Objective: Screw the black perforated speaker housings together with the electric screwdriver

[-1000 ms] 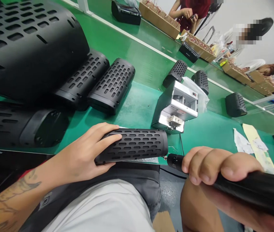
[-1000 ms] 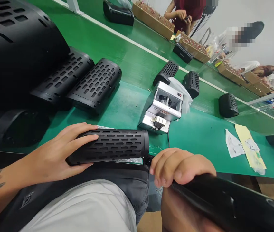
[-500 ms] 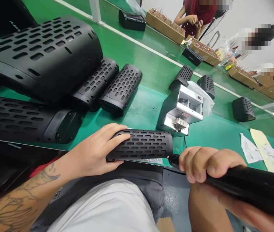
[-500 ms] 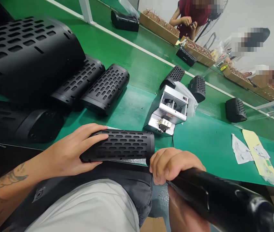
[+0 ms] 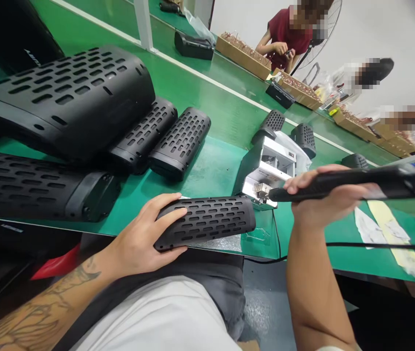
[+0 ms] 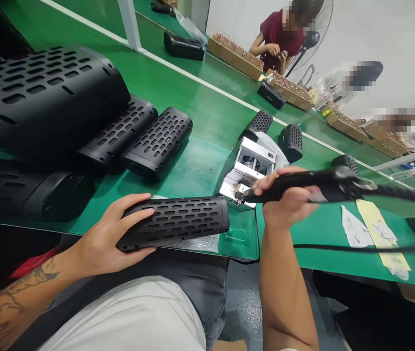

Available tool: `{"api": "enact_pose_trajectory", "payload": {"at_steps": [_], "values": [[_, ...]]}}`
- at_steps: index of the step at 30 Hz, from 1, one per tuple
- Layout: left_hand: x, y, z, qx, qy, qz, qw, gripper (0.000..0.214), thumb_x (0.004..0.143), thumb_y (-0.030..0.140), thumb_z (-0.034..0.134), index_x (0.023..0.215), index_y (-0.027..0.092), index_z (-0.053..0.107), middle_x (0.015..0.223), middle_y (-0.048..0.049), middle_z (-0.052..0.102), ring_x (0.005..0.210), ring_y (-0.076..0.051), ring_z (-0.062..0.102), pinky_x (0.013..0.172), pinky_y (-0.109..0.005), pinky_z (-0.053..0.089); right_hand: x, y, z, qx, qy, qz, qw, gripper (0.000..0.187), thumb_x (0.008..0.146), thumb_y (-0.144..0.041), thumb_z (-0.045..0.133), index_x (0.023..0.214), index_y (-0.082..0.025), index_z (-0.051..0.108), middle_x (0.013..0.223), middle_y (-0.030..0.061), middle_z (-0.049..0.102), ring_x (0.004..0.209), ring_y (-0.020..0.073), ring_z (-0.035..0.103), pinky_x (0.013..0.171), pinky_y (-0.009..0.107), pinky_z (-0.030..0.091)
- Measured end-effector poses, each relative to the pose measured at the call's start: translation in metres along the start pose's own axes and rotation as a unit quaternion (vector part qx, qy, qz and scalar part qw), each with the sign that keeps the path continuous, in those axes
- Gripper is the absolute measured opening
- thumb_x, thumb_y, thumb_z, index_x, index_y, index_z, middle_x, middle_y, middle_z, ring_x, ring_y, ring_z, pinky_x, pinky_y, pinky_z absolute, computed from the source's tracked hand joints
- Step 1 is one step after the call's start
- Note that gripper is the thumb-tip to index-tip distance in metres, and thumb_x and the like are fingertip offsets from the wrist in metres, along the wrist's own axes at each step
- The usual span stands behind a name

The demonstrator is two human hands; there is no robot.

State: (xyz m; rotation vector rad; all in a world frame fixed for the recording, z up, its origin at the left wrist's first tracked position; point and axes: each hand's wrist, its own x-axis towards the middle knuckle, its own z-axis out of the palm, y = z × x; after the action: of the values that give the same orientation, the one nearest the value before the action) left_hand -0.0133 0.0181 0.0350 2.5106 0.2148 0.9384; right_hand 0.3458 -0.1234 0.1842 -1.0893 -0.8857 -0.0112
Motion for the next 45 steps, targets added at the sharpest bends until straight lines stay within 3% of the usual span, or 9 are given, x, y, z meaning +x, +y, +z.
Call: {"api": "enact_pose_trajectory", "payload": {"at_steps": [4, 9, 14, 16, 17, 20, 24, 27, 45], "values": [[-0.011, -0.005, 0.008, -0.037, 0.008, -0.056, 0.998, 0.107, 0.102, 0.037, 0.096, 0.191, 0.025, 0.037, 0.188, -0.0311, 0.045, 0.171, -0.053, 0.057, 0.133, -0.074, 0.062, -0.004, 0.020, 0.008, -0.014, 0.006, 0.018, 1.000, 0.079, 0.080, -0.101, 0.091, 0.080, -0.024, 0.072, 0.055, -0.0048, 0.064, 0.038, 0.0179, 0.059, 0.042, 0.033, 0.055], [-0.017, -0.014, 0.016, -0.086, 0.023, -0.068, 0.994, 0.119, 0.098, 0.041, 0.101, 0.194, 0.029, 0.032, 0.189, -0.0295, 0.045, 0.173, -0.054, 0.055, 0.134, -0.077, 0.060, -0.009, 0.007, 0.001, -0.017, 0.006, 0.026, 0.999, 0.076, 0.084, -0.099, 0.089, 0.083, -0.024, 0.076, 0.055, -0.0043, 0.065, 0.038, 0.0185, 0.059, 0.041, 0.033, 0.054], [-0.019, -0.018, 0.022, -0.107, 0.034, -0.060, 0.992, 0.121, 0.096, 0.040, 0.102, 0.195, 0.030, 0.031, 0.191, -0.0279, 0.044, 0.174, -0.053, 0.054, 0.136, -0.078, 0.058, -0.023, -0.053, -0.006, 0.028, -0.088, -0.015, 0.996, 0.069, 0.093, -0.095, 0.084, 0.096, -0.026, 0.091, 0.063, -0.0003, 0.073, 0.042, 0.0260, 0.067, 0.048, 0.048, 0.066], [-0.019, -0.018, 0.023, -0.112, 0.040, -0.060, 0.991, 0.122, 0.094, 0.038, 0.103, 0.194, 0.030, 0.033, 0.190, -0.0278, 0.046, 0.173, -0.053, 0.055, 0.136, -0.078, 0.058, -0.041, -0.086, 0.005, 0.014, -0.164, 0.071, 0.984, 0.045, 0.091, -0.067, 0.106, 0.112, -0.030, 0.095, 0.075, 0.0009, 0.080, 0.054, 0.0280, 0.074, 0.062, 0.053, 0.073], [-0.019, -0.018, 0.024, -0.112, 0.043, -0.061, 0.991, 0.121, 0.094, 0.038, 0.103, 0.193, 0.030, 0.034, 0.189, -0.0278, 0.047, 0.172, -0.053, 0.055, 0.135, -0.078, 0.059, -0.051, -0.100, 0.013, 0.032, -0.147, 0.103, 0.983, 0.029, 0.100, -0.057, 0.102, 0.113, -0.032, 0.094, 0.073, -0.0017, 0.078, 0.052, 0.0237, 0.070, 0.060, 0.046, 0.069], [-0.019, -0.018, 0.025, -0.113, 0.049, -0.061, 0.991, 0.116, 0.097, 0.041, 0.101, 0.193, 0.028, 0.036, 0.187, -0.0277, 0.048, 0.173, -0.052, 0.055, 0.136, -0.076, 0.058, -0.078, -0.120, 0.041, 0.085, -0.139, 0.154, 0.974, 0.042, 0.119, -0.066, 0.076, 0.109, -0.027, 0.091, 0.072, -0.0012, 0.074, 0.054, 0.0196, 0.069, 0.063, 0.041, 0.065], [-0.017, -0.018, 0.023, -0.110, 0.041, -0.051, 0.992, 0.114, 0.100, 0.045, 0.099, 0.193, 0.027, 0.035, 0.186, -0.0286, 0.047, 0.171, -0.051, 0.056, 0.135, -0.075, 0.059, -0.085, -0.104, 0.054, 0.109, -0.214, 0.163, 0.957, 0.057, 0.105, -0.081, 0.086, 0.114, -0.025, 0.089, 0.080, 0.0009, 0.077, 0.061, 0.0220, 0.073, 0.069, 0.044, 0.067], [-0.016, -0.016, 0.022, -0.114, 0.039, -0.051, 0.991, 0.113, 0.101, 0.045, 0.099, 0.192, 0.026, 0.035, 0.185, -0.0291, 0.048, 0.169, -0.052, 0.058, 0.132, -0.073, 0.063, -0.077, -0.091, 0.050, 0.109, -0.265, 0.181, 0.941, 0.050, 0.104, -0.073, 0.092, 0.114, -0.024, 0.088, 0.082, 0.0035, 0.079, 0.064, 0.0246, 0.075, 0.070, 0.047, 0.068], [-0.014, -0.015, 0.021, -0.085, 0.033, -0.038, 0.995, 0.127, 0.092, 0.046, 0.105, 0.193, 0.029, 0.030, 0.179, -0.0285, 0.053, 0.163, -0.051, 0.064, 0.128, -0.070, 0.067, -0.079, -0.065, 0.070, 0.170, -0.311, 0.177, 0.918, 0.048, 0.101, -0.068, 0.098, 0.112, -0.022, 0.088, 0.077, -0.0014, 0.076, 0.057, 0.0170, 0.071, 0.061, 0.036, 0.065]]}}
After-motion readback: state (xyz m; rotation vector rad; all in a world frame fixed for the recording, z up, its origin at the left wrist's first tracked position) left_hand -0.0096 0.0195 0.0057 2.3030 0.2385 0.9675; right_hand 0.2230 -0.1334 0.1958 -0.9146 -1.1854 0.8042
